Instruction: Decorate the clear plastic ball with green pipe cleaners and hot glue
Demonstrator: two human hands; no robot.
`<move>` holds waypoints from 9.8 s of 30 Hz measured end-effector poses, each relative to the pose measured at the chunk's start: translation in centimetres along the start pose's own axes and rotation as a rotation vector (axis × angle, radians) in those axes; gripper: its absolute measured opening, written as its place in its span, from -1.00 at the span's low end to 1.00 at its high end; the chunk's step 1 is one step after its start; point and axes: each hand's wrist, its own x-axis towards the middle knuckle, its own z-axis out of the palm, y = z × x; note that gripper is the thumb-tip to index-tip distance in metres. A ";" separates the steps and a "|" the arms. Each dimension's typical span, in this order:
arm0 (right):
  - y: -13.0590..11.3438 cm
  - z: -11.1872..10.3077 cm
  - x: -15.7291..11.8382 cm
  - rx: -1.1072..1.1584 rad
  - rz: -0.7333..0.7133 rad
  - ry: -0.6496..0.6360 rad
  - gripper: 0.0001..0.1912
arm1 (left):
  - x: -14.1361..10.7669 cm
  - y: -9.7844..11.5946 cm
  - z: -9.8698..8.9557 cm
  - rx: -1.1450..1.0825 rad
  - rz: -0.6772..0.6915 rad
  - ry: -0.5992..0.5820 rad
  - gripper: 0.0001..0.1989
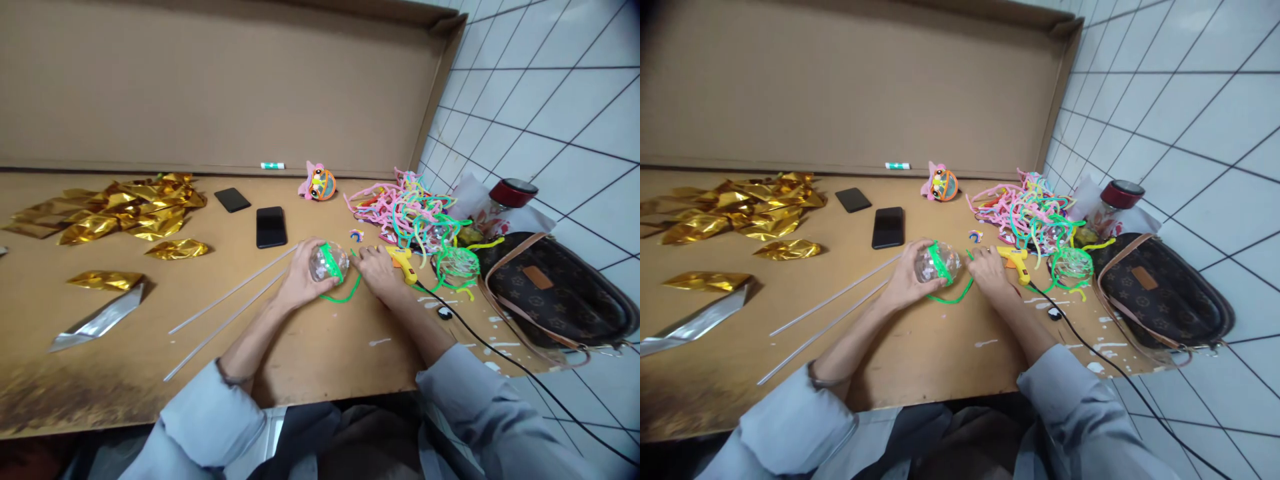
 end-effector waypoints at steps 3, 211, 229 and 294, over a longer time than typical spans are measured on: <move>-0.1 0.7 0.3 0.011 -0.054 0.008 -0.78 | 0.0 0.0 -0.1 -0.015 0.003 -0.008 -0.29; -5.4 -3.2 -2.7 0.795 0.073 0.804 -0.77 | -0.8 1.5 -0.8 0.159 0.247 -0.159 -0.41; -5.4 -3.3 -2.6 0.819 0.110 0.810 -0.82 | -0.8 2.2 -0.8 0.162 0.245 -0.161 -0.46; -5.7 -4.0 -3.7 0.840 0.106 0.715 -0.77 | -0.8 2.7 -0.7 0.175 0.206 -0.166 -0.47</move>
